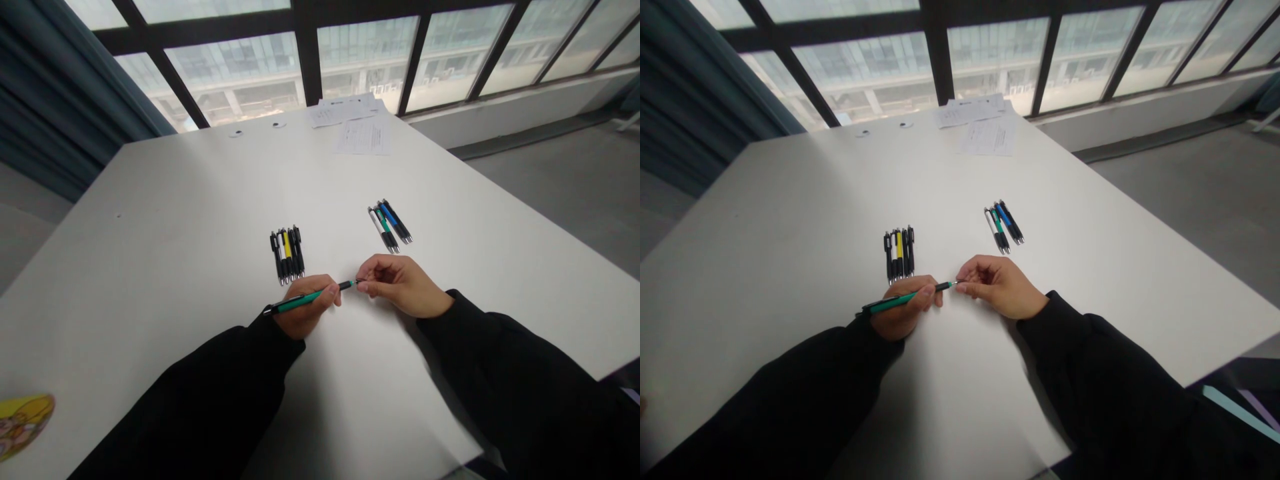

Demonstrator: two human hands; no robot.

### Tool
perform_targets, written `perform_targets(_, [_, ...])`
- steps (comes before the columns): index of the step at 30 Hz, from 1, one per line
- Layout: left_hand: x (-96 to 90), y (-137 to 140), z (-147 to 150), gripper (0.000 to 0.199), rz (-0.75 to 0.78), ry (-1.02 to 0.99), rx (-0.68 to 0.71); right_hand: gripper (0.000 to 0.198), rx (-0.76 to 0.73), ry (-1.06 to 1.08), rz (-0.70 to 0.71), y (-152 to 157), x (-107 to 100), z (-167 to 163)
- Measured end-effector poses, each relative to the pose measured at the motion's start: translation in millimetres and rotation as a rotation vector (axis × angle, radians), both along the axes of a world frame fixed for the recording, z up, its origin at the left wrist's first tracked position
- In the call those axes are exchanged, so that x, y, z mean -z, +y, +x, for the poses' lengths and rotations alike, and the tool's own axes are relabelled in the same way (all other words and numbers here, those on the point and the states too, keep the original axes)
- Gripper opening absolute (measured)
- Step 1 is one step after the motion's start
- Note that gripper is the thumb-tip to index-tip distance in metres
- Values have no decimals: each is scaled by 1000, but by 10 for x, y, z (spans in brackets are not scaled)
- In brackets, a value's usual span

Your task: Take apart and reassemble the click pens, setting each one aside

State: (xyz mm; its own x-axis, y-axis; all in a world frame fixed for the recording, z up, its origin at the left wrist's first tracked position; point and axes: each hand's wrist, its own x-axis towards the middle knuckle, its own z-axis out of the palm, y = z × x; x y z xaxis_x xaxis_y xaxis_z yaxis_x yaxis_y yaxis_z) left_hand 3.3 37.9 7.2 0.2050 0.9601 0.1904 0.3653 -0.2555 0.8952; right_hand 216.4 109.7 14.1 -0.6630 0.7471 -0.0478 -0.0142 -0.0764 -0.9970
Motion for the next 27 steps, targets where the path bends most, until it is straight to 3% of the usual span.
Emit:
perform_targets(6, [26, 7, -11, 48, -23, -27, -17, 21, 75, -39, 92, 57, -5, 62])
perform_targets(10, [56, 12, -21, 50, -39, -58, -36, 8, 97, -234, 421, 103, 18, 116])
perform_targets(12, [65, 12, -22, 50, -41, -67, -36, 10, 68, -356, 617, 112, 25, 126])
perform_targets(14, [73, 12, -24, 50, -42, -69, -34, 17, 21, -427, 723, 112, 29, 124])
perform_targets(21, [57, 21, -25, 54, -102, -146, -21, 32, -28, -429, 740, 92, 49, 91])
perform_targets(27, [16, 39, 3, 55, -137, -218, 25, 30, -19, -450, 766, 92, 60, 73])
